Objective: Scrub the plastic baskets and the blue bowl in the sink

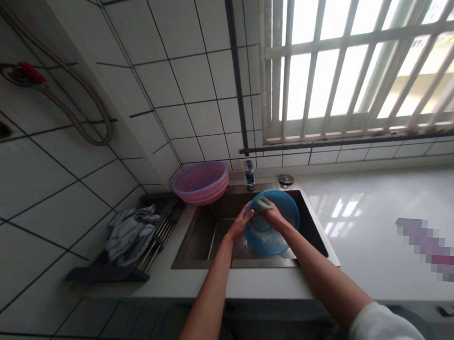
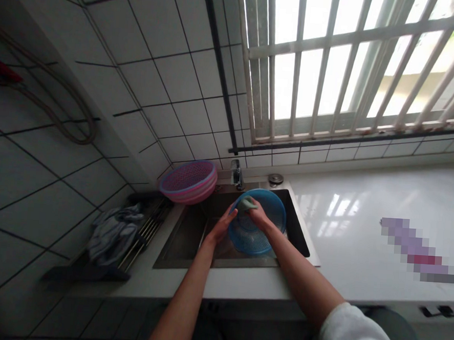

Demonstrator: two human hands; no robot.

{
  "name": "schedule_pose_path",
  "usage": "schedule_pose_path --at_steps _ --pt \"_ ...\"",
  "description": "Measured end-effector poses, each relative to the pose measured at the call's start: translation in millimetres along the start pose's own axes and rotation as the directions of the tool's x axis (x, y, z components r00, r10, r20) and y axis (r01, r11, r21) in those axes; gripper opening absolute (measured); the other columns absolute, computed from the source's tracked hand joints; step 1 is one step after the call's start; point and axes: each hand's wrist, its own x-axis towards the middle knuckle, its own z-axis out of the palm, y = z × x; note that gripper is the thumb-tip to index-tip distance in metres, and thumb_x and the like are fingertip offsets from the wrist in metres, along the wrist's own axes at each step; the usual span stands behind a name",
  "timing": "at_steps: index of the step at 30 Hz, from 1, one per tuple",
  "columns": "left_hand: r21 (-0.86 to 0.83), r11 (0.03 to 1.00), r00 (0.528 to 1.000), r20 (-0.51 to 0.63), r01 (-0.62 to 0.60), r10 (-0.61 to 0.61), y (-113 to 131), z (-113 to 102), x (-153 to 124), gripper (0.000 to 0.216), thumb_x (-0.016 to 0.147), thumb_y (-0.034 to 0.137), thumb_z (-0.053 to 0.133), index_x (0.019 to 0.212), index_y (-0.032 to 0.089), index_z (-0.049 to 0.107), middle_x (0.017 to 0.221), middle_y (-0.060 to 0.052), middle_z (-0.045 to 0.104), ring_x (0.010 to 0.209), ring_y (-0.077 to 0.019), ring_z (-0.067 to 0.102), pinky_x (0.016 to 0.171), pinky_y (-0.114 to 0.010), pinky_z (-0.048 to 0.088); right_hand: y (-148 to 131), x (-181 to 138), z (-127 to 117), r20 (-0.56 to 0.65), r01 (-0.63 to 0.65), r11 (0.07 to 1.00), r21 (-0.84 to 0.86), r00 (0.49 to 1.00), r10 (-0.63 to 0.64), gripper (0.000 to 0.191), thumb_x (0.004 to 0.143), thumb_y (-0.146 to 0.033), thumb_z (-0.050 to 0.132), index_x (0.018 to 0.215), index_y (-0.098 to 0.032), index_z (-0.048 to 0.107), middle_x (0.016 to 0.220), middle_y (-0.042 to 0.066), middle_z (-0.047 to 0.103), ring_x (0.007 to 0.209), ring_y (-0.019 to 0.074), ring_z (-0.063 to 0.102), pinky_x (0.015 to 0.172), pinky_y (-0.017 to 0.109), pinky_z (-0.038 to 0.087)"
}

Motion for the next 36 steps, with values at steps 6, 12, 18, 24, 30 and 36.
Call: schedule_pose_path --at_steps 6,12,18,24,30,36 --pt "-0.002 0.999 0.992 -0.125 0.034 -0.034 -2 -5 0 0.071 0.084 0.064 0.076 0.144 0.029 0.063 0.153 -0.01 0.059 0.147 -0.035 0.048 0.127 -0.052 0.031 14 -16 12 0.48 0.047 0.972 -0.232 0.874 0.072 0.028 0.071 -0.033 0.076 0.094 -0.017 0.074 0.091 0.004 0.074 0.078 0.0194 0.064 0.075 0.031 0.054" --pt "-0.093 0.992 0.997 0.0 0.081 -0.081 6 2 -5 0.071 0.087 0.062 0.074 0.147 0.028 0.059 0.15 -0.01 0.062 0.141 -0.0344 0.055 0.123 -0.053 0.037 14 -3 3 0.129 0.061 0.992 -0.109 0.991 -0.047 0.037 0.066 -0.035 0.077 0.099 -0.021 0.068 0.101 0.004 0.073 0.088 0.0213 0.066 0.081 0.032 0.054" --pt "-0.129 0.988 0.992 0.103 0.087 -0.074 7 5 -5 0.071 0.09 0.06 0.072 0.151 0.03 0.054 0.15 -0.01 0.062 0.141 -0.0335 0.055 0.123 -0.053 0.037 7 11 -10 -0.304 -0.014 0.999 0.036 0.952 0.024 0.035 0.075 -0.046 0.064 0.102 -0.023 0.063 0.104 0.008 0.072 0.093 0.0239 0.066 0.081 0.035 0.057" --pt "-0.076 0.996 0.998 0.009 0.056 -0.055 3 -1 -3 0.072 0.087 0.062 0.074 0.149 0.029 0.057 0.153 -0.009 0.06 0.145 -0.0327 0.051 0.125 -0.052 0.034 8 -8 2 0.186 0.114 0.97 -0.215 0.98 -0.074 0.033 0.071 -0.035 0.072 0.1 -0.02 0.072 0.101 0.005 0.075 0.096 0.0245 0.066 0.087 0.034 0.054" --pt "-0.013 0.998 0.996 -0.056 0.067 -0.067 2 -4 -2 0.071 0.087 0.066 0.073 0.145 0.027 0.062 0.154 -0.01 0.059 0.147 -0.0339 0.048 0.126 -0.052 0.031 12 -9 9 0.283 0.104 0.969 -0.224 0.958 -0.037 0.034 0.069 -0.035 0.072 0.098 -0.017 0.073 0.097 0.005 0.075 0.088 0.0223 0.065 0.081 0.032 0.053" --pt "-0.06 0.996 0.994 0.092 0.067 -0.062 5 1 -3 0.069 0.091 0.061 0.071 0.15 0.029 0.057 0.152 -0.009 0.061 0.146 -0.033 0.05 0.126 -0.053 0.033 7 6 -10 -0.189 0.02 0.996 -0.09 0.981 -0.036 0.034 0.07 -0.046 0.064 0.094 -0.022 0.064 0.092 0.005 0.072 0.084 0.0219 0.065 0.072 0.029 0.052"
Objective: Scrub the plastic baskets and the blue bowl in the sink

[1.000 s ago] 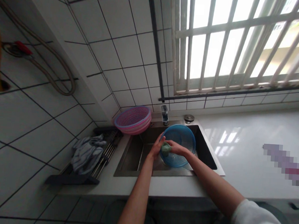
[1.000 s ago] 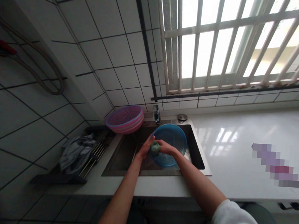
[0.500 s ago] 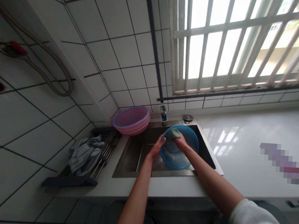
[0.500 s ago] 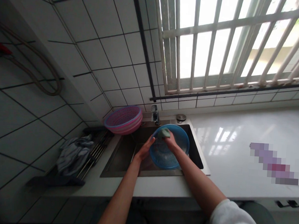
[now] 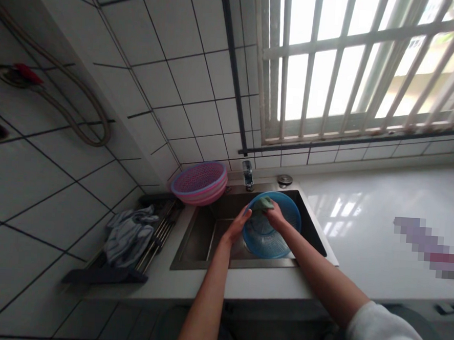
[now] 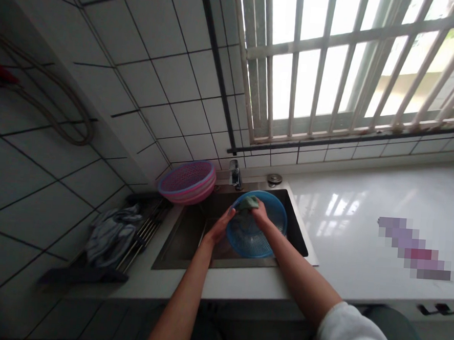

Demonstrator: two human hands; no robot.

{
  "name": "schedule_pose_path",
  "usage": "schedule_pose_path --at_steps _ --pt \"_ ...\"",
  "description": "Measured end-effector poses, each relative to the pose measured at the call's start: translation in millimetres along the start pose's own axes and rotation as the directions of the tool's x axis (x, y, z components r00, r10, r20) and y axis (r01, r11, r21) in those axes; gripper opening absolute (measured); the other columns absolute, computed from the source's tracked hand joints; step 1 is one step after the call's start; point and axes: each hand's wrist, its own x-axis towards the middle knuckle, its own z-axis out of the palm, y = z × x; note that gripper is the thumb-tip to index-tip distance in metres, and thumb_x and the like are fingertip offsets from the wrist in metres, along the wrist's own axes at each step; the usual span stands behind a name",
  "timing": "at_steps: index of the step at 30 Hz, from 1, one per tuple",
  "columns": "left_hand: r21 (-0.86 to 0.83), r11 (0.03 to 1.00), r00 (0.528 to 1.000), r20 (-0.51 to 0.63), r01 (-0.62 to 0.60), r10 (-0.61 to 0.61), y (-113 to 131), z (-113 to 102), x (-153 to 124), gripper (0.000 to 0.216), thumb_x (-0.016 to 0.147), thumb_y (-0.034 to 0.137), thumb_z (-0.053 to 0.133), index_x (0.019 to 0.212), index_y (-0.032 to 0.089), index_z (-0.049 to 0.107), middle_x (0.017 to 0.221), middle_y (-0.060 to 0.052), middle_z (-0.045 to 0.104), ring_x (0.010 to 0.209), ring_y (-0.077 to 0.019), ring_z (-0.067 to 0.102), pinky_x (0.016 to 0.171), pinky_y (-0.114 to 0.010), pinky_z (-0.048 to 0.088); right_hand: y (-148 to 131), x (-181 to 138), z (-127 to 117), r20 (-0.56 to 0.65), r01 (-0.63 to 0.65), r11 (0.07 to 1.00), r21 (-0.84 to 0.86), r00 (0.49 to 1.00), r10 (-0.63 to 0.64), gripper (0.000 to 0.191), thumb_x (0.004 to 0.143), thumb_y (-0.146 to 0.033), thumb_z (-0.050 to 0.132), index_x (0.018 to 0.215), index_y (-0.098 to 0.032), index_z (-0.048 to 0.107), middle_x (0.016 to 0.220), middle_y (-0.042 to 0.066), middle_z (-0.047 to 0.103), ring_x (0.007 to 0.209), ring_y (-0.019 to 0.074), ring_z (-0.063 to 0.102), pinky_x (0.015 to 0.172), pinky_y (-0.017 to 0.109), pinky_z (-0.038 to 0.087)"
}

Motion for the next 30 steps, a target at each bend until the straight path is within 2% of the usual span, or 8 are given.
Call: schedule_pose_path --at_steps 5,8,11,14,18,22,25,30 --pt "-0.025 1.0 0.999 -0.033 -0.012 0.011 -1 -1 0 0.069 0.088 0.06 0.074 0.149 0.029 0.058 0.153 -0.009 0.059 0.146 -0.0325 0.05 0.126 -0.05 0.033 1 -8 5 0.183 0.076 0.995 -0.062 0.981 -0.064 0.033 0.069 -0.041 0.067 0.094 -0.02 0.066 0.093 0.003 0.072 0.083 0.02 0.063 0.075 0.029 0.051" --pt "-0.043 0.999 0.991 -0.125 0.033 -0.038 -3 -5 0 0.073 0.087 0.065 0.073 0.147 0.025 0.06 0.15 -0.011 0.062 0.142 -0.0338 0.054 0.124 -0.051 0.036 2 -18 13 0.476 0.099 0.988 -0.115 0.879 -0.032 0.035 0.065 -0.034 0.073 0.096 -0.017 0.071 0.094 0.003 0.073 0.082 0.019 0.062 0.078 0.029 0.051" --pt "-0.049 0.997 0.98 -0.185 0.064 -0.072 -6 -8 1 0.074 0.086 0.068 0.072 0.145 0.023 0.061 0.147 -0.011 0.064 0.139 -0.0337 0.057 0.123 -0.051 0.038 1 -24 16 0.6 0.084 0.985 -0.15 0.8 0.023 0.037 0.064 -0.031 0.076 0.098 -0.015 0.074 0.093 0.004 0.074 0.082 0.0193 0.063 0.078 0.03 0.052" --pt "-0.048 0.998 0.985 -0.164 0.051 -0.059 -6 -7 1 0.072 0.086 0.065 0.074 0.144 0.024 0.062 0.149 -0.011 0.063 0.141 -0.0327 0.056 0.124 -0.05 0.037 1 -22 15 0.533 0.09 0.986 -0.14 0.846 -0.002 0.034 0.065 -0.031 0.077 0.096 -0.016 0.074 0.095 0.005 0.075 0.085 0.0211 0.065 0.079 0.031 0.053" --pt "-0.07 0.996 0.997 -0.063 0.05 -0.054 -1 0 -1 0.07 0.09 0.063 0.071 0.147 0.025 0.059 0.15 -0.011 0.062 0.141 -0.0333 0.055 0.123 -0.051 0.039 4 -10 11 0.187 -0.003 1.0 -0.01 0.982 0.005 0.032 0.064 -0.036 0.074 0.092 -0.021 0.069 0.096 0.004 0.074 0.085 0.0218 0.065 0.076 0.031 0.054" --pt "-0.076 0.996 0.999 -0.007 0.039 -0.04 3 4 -3 0.068 0.092 0.061 0.068 0.15 0.027 0.056 0.15 -0.01 0.062 0.142 -0.0341 0.054 0.123 -0.052 0.039 4 0 6 -0.036 -0.096 0.986 0.136 0.994 0.102 0.034 0.067 -0.046 0.07 0.09 -0.022 0.064 0.091 0.004 0.071 0.081 0.021 0.064 0.071 0.03 0.054" --pt "-0.083 0.996 1.0 0.003 0.029 -0.029 3 4 -3 0.067 0.093 0.061 0.067 0.151 0.028 0.055 0.152 -0.009 0.061 0.145 -0.0338 0.051 0.125 -0.053 0.036 3 0 6 -0.059 -0.129 0.978 0.166 0.988 0.14 0.037 0.069 -0.052 0.069 0.089 -0.022 0.064 0.086 0.005 0.07 0.076 0.0202 0.063 0.069 0.031 0.054" --pt "-0.038 0.999 1.0 -0.002 -0.019 0.019 3 3 -2 0.068 0.092 0.061 0.069 0.149 0.028 0.057 0.157 -0.007 0.056 0.149 -0.034 0.046 0.127 -0.052 0.031 5 -8 9 0.1 -0.132 0.985 0.107 0.988 0.122 0.036 0.072 -0.05 0.07 0.092 -0.021 0.064 0.089 0.004 0.07 0.079 0.0197 0.062 0.072 0.031 0.054"
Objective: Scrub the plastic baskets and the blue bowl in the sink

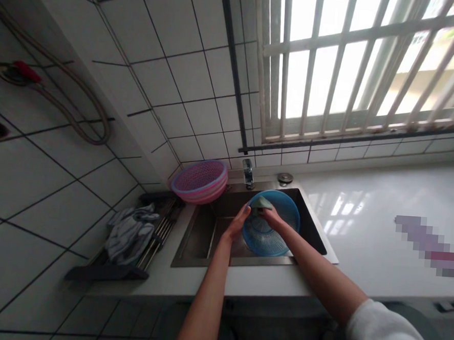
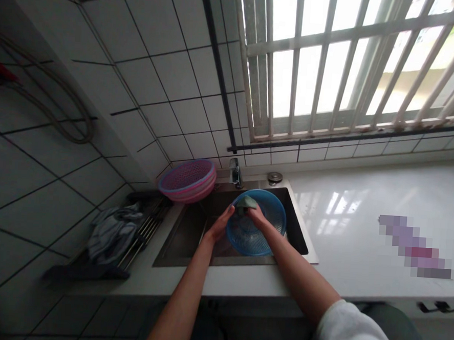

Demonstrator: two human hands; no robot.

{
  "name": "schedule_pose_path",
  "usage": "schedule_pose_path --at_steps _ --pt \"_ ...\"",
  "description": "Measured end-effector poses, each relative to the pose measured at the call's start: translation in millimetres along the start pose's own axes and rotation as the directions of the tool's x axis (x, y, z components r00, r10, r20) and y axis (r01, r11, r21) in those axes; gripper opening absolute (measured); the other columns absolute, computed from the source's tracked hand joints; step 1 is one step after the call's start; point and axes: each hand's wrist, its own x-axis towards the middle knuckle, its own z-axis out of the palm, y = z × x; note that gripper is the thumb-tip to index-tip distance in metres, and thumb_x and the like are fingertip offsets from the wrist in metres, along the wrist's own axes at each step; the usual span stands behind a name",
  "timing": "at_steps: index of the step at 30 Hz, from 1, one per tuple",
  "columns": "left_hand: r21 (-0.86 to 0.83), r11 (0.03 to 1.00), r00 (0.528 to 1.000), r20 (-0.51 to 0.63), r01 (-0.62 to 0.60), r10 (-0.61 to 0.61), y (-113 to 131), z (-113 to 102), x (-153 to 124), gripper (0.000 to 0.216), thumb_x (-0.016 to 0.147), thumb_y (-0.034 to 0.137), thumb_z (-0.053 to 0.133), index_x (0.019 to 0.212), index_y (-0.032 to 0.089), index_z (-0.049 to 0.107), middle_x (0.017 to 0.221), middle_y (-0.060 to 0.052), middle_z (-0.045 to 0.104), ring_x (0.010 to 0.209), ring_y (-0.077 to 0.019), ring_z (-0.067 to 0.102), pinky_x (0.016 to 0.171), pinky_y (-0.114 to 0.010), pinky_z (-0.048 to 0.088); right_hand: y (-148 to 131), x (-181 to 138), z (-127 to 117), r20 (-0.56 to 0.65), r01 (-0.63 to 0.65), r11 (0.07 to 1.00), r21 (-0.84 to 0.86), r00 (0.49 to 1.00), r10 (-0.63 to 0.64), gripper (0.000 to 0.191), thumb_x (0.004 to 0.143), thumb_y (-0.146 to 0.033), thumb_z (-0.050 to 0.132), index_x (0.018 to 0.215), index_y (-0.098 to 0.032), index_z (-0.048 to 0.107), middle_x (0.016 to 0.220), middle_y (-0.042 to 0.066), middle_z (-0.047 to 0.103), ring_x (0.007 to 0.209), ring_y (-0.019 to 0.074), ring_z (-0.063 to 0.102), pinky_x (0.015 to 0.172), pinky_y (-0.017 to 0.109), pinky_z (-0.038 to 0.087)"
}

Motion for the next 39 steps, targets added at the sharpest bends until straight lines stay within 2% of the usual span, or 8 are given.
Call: schedule_pose_path --at_steps 7,13,17,22,26,31,33,39 --pt "0.13 0.991 0.999 -0.034 -0.025 0.029 -1 -1 1 0.073 0.091 0.067 0.066 0.152 0.028 0.054 0.16 -0.008 0.053 0.15 -0.0345 0.044 0.127 -0.052 0.03 6 3 -7 0.185 0.275 0.926 -0.258 0.955 -0.232 0.023 0.075 -0.038 0.068 0.089 -0.021 0.065 0.093 0.003 0.069 0.085 0.0196 0.059 0.082 0.032 0.053" --pt "0.287 0.958 0.986 -0.159 -0.008 0.056 -6 -6 5 0.077 0.088 0.074 0.063 0.149 0.027 0.058 0.158 -0.008 0.055 0.15 -0.0349 0.045 0.128 -0.048 0.029 21 2 -5 0.592 0.244 0.875 -0.417 0.804 0.058 0.02 0.067 -0.033 0.075 0.073 -0.017 0.065 0.073 0.001 0.064 0.067 0.0156 0.053 0.067 0.028 0.049" --pt "0.292 0.955 0.991 -0.095 -0.059 0.09 -7 -5 8 0.074 0.088 0.073 0.064 0.145 0.025 0.06 0.155 -0.01 0.057 0.147 -0.0336 0.047 0.127 -0.048 0.031 12 4 -6 0.343 0.315 0.895 -0.315 0.918 -0.202 0.025 0.075 -0.042 0.067 0.082 -0.018 0.065 0.082 0.003 0.067 0.074 0.0173 0.056 0.074 0.03 0.051" --pt "0.32 0.946 0.993 -0.082 -0.056 0.086 -9 -5 8 0.073 0.078 0.065 0.08 0.134 0.022 0.061 0.139 -0.014 0.066 0.134 -0.034 0.058 0.118 -0.052 0.041 1 9 -9 0.119 0.37 0.867 -0.334 0.929 -0.351 0.027 0.081 -0.046 0.058 0.081 -0.019 0.064 0.083 0.005 0.067 0.08 0.0199 0.057 0.078 0.031 0.05" --pt "0.281 0.96 0.991 -0.124 -0.019 0.056 -9 -5 5 0.078 0.07 0.059 0.089 0.131 0.022 0.057 0.135 -0.017 0.067 0.128 -0.0321 0.062 0.114 -0.052 0.046 3 11 -10 0.173 0.389 0.838 -0.381 0.921 -0.349 0.028 0.08 -0.047 0.058 0.078 -0.02 0.061 0.081 0.003 0.064 0.076 0.0186 0.054 0.074 0.03 0.048" --pt "0.114 0.991 0.977 -0.21 0.065 -0.039 -6 -3 1 0.105 0.076 0.059 0.085 0.16 0.035 0.027 0.152 -0.016 0.056 0.128 -0.0312 0.064 0.109 -0.053 0.05 12 7 -8 0.479 0.384 0.871 -0.307 0.853 -0.207 0.029 0.08 -0.048 0.065 0.079 -0.019 0.06 0.079 0.002 0.061 0.072 0.016 0.05 0.071 0.028 0.047" --pt "0.135 0.99 0.977 -0.213 0.045 -0.016 -7 -3 1 0.102 0.079 0.06 0.082 0.162 0.035 0.029 0.151 -0.013 0.059 0.13 -0.031 0.063 0.113 -0.052 0.047 17 5 -5 0.558 0.344 0.878 -0.332 0.822 -0.111 0.029 0.079 -0.046 0.067 0.078 -0.018 0.061 0.077 0.001 0.061 0.07 0.015 0.049 0.068 0.027 0.046" --pt "0.182 0.983 0.993 -0.12 0.007 0.016 -10 -4 6 0.07 0.087 0.063 0.071 0.148 0.03 0.058 0.151 -0.008 0.061 0.147 -0.0334 0.049 0.126 -0.051 0.033 14 6 -2 0.373 0.358 0.888 -0.287 0.896 -0.24 0.025 0.076 -0.043 0.065 0.084 -0.018 0.063 0.086 0.002 0.066 0.08 0.018 0.055 0.078 0.03 0.049"
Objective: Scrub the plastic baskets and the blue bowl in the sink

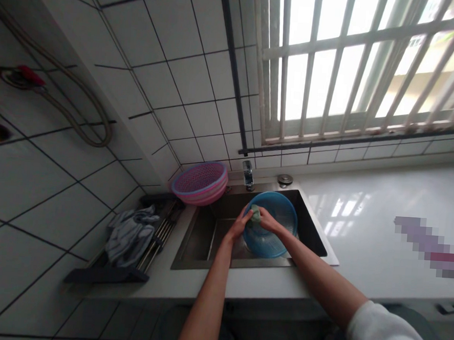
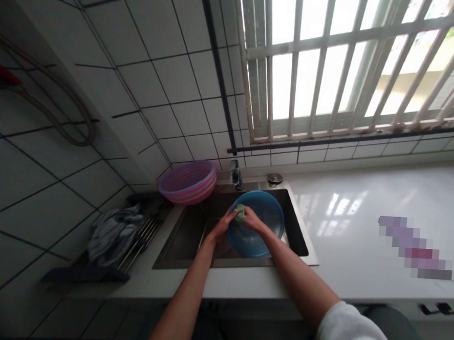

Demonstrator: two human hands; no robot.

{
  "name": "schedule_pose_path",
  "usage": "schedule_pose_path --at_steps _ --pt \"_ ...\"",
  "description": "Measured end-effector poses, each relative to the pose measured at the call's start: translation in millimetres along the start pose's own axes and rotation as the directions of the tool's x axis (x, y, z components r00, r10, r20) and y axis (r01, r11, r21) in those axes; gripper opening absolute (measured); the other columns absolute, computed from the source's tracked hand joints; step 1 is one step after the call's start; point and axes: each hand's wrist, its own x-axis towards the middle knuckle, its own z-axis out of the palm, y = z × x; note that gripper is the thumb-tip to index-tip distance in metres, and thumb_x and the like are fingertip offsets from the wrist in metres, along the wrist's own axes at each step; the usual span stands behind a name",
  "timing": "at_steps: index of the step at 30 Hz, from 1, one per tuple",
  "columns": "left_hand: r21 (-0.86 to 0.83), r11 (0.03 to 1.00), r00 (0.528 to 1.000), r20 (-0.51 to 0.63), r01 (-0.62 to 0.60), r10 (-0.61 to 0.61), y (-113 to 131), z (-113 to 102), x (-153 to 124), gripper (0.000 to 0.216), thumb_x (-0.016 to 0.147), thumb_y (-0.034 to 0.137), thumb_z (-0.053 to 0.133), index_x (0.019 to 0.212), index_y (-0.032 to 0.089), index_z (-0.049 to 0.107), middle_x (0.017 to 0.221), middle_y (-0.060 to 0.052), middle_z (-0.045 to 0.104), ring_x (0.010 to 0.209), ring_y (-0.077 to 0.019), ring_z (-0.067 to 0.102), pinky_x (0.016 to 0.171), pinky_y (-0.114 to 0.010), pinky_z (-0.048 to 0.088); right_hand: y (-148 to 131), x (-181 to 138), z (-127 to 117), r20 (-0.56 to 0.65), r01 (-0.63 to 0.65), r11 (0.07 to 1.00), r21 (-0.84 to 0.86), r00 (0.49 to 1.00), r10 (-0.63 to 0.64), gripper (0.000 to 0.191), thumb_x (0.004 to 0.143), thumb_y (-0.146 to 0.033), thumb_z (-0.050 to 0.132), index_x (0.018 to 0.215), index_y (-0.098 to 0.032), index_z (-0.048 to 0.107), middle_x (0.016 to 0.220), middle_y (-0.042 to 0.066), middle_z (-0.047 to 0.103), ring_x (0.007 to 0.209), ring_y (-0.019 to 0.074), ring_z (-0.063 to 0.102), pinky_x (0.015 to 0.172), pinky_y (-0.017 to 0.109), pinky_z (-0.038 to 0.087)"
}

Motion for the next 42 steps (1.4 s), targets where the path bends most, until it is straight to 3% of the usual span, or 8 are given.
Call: schedule_pose_path --at_steps 7,11,16,20,25,31,36,42 --pt "0.05 0.998 0.994 0.098 -0.05 0.045 6 2 -3 0.075 0.089 0.064 0.069 0.154 0.03 0.053 0.161 -0.007 0.05 0.155 -0.0334 0.037 0.13 -0.053 0.024 -16 4 -25 -0.475 -0.019 1.0 -0.025 0.88 0.005 0.028 0.08 -0.048 0.056 0.083 -0.02 0.061 0.087 0.006 0.066 0.084 0.0219 0.056 0.081 0.033 0.05" --pt "0.014 0.999 0.995 0.098 -0.036 0.035 5 0 -4 0.078 0.088 0.069 0.067 0.153 0.03 0.052 0.162 -0.007 0.05 0.153 -0.0329 0.04 0.129 -0.052 0.028 -16 -1 -12 -0.122 -0.064 0.998 0.028 0.99 0.067 0.03 0.076 -0.05 0.065 0.08 -0.02 0.063 0.084 0.003 0.065 0.079 0.02 0.055 0.079 0.032 0.05" --pt "0.049 0.999 1.0 -0.003 0.021 -0.021 2 -5 -3 0.081 0.086 0.078 0.062 0.149 0.027 0.057 0.161 -0.008 0.051 0.154 -0.0331 0.038 0.128 -0.054 0.028 -9 -8 7 0.326 -0.209 0.977 0.047 0.928 0.183 0.034 0.066 -0.048 0.077 0.071 -0.017 0.063 0.072 0.001 0.061 0.067 0.0146 0.05 0.068 0.028 0.047" --pt "0.038 0.999 0.998 0.068 -0.015 0.013 3 -3 -2 0.074 0.089 0.067 0.067 0.151 0.028 0.055 0.161 -0.008 0.051 0.152 -0.0327 0.042 0.127 -0.052 0.031 -9 -2 -6 -0.087 -0.176 0.967 0.182 0.977 0.194 0.031 0.069 -0.044 0.073 0.084 -0.018 0.065 0.083 0.003 0.067 0.074 0.0167 0.057 0.071 0.028 0.05" --pt "0.052 0.997 0.992 0.122 -0.051 0.044 7 1 -3 0.076 0.09 0.062 0.069 0.155 0.028 0.049 0.161 -0.008 0.05 0.151 -0.0323 0.043 0.127 -0.052 0.032 -13 5 -24 -0.458 -0.175 0.952 0.249 0.845 0.275 0.029 0.069 -0.044 0.064 0.085 -0.02 0.064 0.088 0.006 0.07 0.082 0.0212 0.062 0.072 0.029 0.052" --pt "0.102 0.99 0.994 0.06 -0.094 0.088 8 -2 -4 0.074 0.09 0.065 0.067 0.152 0.028 0.054 0.162 -0.009 0.049 0.152 -0.0328 0.042 0.129 -0.049 0.026 -15 -8 -7 0.003 -0.177 0.98 0.086 0.984 0.178 0.025 0.067 -0.033 0.074 0.087 -0.018 0.07 0.088 0.003 0.072 0.078 0.0183 0.06 0.075 0.03 0.052" --pt "0.158 0.984 0.995 -0.051 -0.082 0.091 5 -4 -1 0.073 0.087 0.068 0.068 0.149 0.03 0.058 0.163 -0.007 0.048 0.154 -0.0321 0.039 0.13 -0.048 0.023 -9 -14 -1 0.401 -0.336 0.94 -0.057 0.855 0.33 0.025 0.054 -0.02 0.081 0.076 -0.016 0.07 0.075 -0.001 0.068 0.069 0.0152 0.058 0.067 0.027 0.05" --pt "0.064 0.998 0.999 0.026 -0.023 0.022 4 -2 -2 0.077 0.088 0.072 0.065 0.151 0.029 0.055 0.162 -0.007 0.05 0.153 -0.0338 0.041 0.128 -0.052 0.028 -11 -1 -8 -0.076 -0.29 0.871 0.396 0.935 0.346 0.034 0.065 -0.039 0.076 0.092 -0.021 0.065 0.094 0.004 0.072 0.084 0.0195 0.065 0.075 0.03 0.054"
